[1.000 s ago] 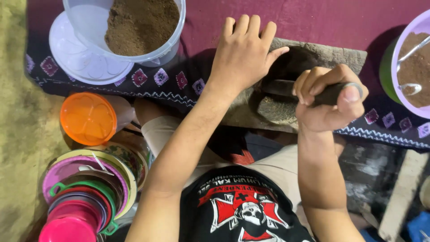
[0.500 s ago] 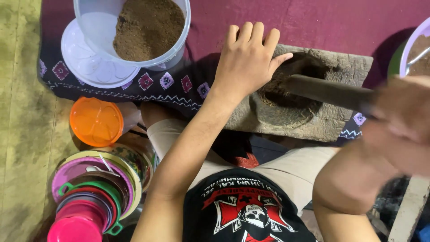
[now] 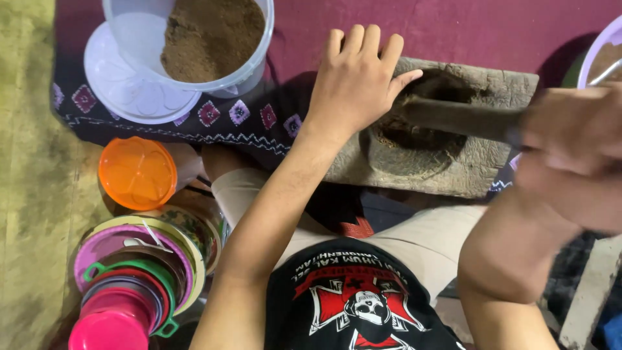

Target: Grinding brown powder in a stone mortar using a metal pestle and transferring material with a spoon

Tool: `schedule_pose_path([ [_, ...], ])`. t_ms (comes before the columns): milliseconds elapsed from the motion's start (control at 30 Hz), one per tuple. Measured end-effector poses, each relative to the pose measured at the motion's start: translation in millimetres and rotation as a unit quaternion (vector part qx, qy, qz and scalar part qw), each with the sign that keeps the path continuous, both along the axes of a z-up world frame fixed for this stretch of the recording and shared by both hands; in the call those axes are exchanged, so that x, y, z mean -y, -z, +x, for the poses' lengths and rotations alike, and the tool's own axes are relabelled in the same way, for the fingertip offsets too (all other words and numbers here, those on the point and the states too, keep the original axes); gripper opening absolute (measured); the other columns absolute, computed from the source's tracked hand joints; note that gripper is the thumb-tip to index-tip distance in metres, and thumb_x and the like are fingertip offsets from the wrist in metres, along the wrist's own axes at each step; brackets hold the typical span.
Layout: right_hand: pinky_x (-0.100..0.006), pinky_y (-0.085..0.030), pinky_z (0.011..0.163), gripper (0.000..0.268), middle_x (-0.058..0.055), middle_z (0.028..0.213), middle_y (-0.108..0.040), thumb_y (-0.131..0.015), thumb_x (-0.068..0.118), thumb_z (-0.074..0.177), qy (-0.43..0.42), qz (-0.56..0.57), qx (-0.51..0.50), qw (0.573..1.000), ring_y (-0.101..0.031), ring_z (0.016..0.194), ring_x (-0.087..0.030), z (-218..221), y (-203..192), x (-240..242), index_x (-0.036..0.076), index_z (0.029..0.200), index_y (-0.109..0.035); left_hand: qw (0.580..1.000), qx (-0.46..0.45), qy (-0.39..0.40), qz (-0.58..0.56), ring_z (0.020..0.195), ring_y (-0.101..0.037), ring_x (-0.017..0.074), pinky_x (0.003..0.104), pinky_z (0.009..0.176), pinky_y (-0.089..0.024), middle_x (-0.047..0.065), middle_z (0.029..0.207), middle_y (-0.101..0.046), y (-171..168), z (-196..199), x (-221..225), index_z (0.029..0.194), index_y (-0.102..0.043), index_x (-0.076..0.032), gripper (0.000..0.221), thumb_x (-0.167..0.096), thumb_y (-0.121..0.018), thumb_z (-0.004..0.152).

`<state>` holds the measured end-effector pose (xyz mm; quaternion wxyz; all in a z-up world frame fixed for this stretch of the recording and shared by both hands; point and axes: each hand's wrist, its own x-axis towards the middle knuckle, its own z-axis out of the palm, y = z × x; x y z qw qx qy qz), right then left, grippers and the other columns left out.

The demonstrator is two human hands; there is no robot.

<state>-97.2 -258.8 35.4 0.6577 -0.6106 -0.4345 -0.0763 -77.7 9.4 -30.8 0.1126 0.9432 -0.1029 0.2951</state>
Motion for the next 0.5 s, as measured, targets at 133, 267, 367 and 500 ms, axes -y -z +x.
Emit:
schedule_pose_path([
  [133,-0.034,-0.033,0.083,0.017,0.0,0.09,-0.04,-0.051,0.017,0.097,0.163,-0.125,0.013,0.979,-0.036,0.081,-0.014,-16,15,66,0.022,0.091,-0.036,0.999,0.027,-0.015,0.02,0.069,-0.044,0.0173,0.037,0.075,-0.036,0.002,0.078,-0.051,-2,-3,0,0.093,-0.061,-0.014,0.049,-0.062,-0.065,0.097],
  [267,-0.033,-0.016,0.043,0.052,0.008,0.052,-0.014,-0.035,0.042,0.111,0.028,0.052,-0.137,0.989,-0.011,0.042,-0.011,20,17,-65,0.026,0.063,-0.025,0.999,0.027,-0.02,0.023,0.07,-0.044,0.0175,0.037,0.074,-0.037,0.002,0.078,-0.051,-2,-3,0,0.091,-0.061,-0.014,0.05,-0.063,-0.067,0.096],
  [367,-0.026,-0.03,0.042,0.041,-0.002,0.053,-0.036,-0.043,0.048,0.1,0.092,0.1,-0.233,0.963,-0.025,0.038,-0.011,14,10,-99,0.013,0.078,-0.042,0.999,0.028,-0.025,0.027,0.071,-0.046,0.019,0.039,0.076,-0.039,0.004,0.08,-0.053,0,-2,1,0.095,-0.062,-0.012,0.052,-0.064,-0.062,0.097],
  [500,-0.028,-0.034,0.038,0.041,-0.001,0.053,-0.035,-0.042,0.037,0.107,0.099,0.057,-0.134,0.984,-0.032,0.036,-0.013,17,8,-92,0.012,0.074,-0.04,0.999,0.026,-0.019,0.012,0.073,-0.05,0.0212,0.041,0.077,-0.04,0.005,0.083,-0.055,3,4,0,0.103,-0.064,-0.01,0.054,-0.063,-0.063,0.097],
])
